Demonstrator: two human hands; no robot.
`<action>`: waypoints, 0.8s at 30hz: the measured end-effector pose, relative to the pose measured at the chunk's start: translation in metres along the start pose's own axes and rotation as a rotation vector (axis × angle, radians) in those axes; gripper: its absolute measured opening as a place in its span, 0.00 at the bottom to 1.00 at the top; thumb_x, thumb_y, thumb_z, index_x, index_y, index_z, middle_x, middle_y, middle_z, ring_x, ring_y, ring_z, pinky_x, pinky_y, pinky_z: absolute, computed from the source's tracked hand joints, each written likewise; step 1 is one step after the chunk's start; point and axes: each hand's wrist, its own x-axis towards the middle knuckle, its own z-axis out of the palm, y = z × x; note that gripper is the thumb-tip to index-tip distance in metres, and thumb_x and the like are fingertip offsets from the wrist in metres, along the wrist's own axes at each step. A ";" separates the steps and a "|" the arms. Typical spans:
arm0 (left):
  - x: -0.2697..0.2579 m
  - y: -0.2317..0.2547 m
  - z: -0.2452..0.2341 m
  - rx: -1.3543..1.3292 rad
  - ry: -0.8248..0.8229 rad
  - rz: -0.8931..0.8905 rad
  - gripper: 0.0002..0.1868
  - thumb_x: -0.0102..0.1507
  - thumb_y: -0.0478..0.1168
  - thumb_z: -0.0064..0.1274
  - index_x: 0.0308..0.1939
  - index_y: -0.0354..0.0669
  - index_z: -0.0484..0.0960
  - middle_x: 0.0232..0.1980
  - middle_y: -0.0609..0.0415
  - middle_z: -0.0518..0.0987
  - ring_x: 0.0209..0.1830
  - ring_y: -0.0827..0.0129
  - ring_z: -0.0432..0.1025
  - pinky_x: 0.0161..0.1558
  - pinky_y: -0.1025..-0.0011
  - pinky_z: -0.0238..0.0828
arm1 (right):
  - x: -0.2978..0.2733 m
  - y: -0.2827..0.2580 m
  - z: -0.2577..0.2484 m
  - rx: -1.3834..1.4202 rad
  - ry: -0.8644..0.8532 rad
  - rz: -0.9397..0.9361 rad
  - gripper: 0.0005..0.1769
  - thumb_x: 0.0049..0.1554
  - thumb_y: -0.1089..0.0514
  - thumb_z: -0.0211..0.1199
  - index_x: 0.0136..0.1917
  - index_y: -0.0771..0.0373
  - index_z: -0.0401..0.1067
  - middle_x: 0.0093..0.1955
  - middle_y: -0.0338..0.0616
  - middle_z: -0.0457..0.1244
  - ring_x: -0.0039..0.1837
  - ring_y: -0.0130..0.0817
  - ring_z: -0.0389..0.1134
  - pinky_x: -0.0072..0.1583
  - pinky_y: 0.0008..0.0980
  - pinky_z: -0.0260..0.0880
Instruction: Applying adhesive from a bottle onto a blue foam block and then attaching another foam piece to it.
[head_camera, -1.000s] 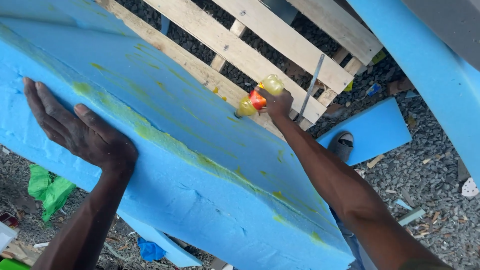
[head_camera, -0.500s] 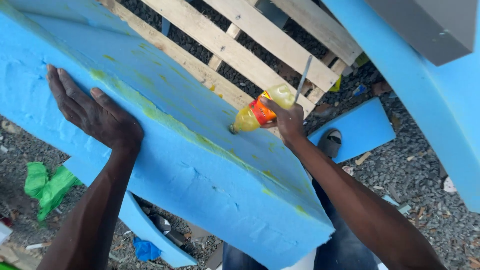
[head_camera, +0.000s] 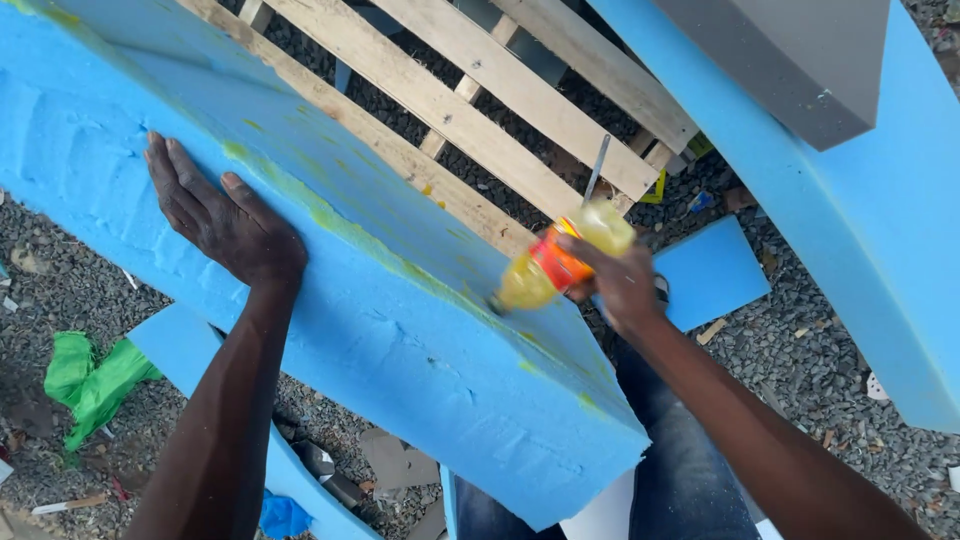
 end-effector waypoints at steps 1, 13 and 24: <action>0.001 0.000 0.000 0.004 0.002 0.004 0.27 0.80 0.48 0.25 0.79 0.38 0.62 0.82 0.49 0.60 0.84 0.55 0.55 0.82 0.52 0.56 | -0.009 0.007 -0.025 -0.110 0.014 0.007 0.23 0.52 0.52 0.78 0.25 0.62 0.70 0.20 0.49 0.64 0.22 0.34 0.69 0.25 0.25 0.69; -0.002 -0.005 0.003 0.008 -0.009 -0.014 0.29 0.81 0.51 0.21 0.80 0.41 0.59 0.83 0.51 0.58 0.85 0.56 0.54 0.84 0.52 0.54 | -0.054 -0.076 0.014 -0.101 -0.028 -0.036 0.24 0.46 0.49 0.76 0.51 0.68 0.78 0.38 0.50 0.71 0.25 0.35 0.67 0.25 0.27 0.71; -0.005 -0.013 0.008 0.014 -0.058 -0.105 0.29 0.80 0.51 0.22 0.82 0.43 0.55 0.85 0.53 0.53 0.88 0.59 0.49 0.88 0.54 0.44 | -0.108 -0.104 -0.008 -0.531 -0.013 -0.172 0.31 0.42 0.46 0.77 0.52 0.69 0.77 0.39 0.51 0.73 0.26 0.33 0.70 0.26 0.26 0.71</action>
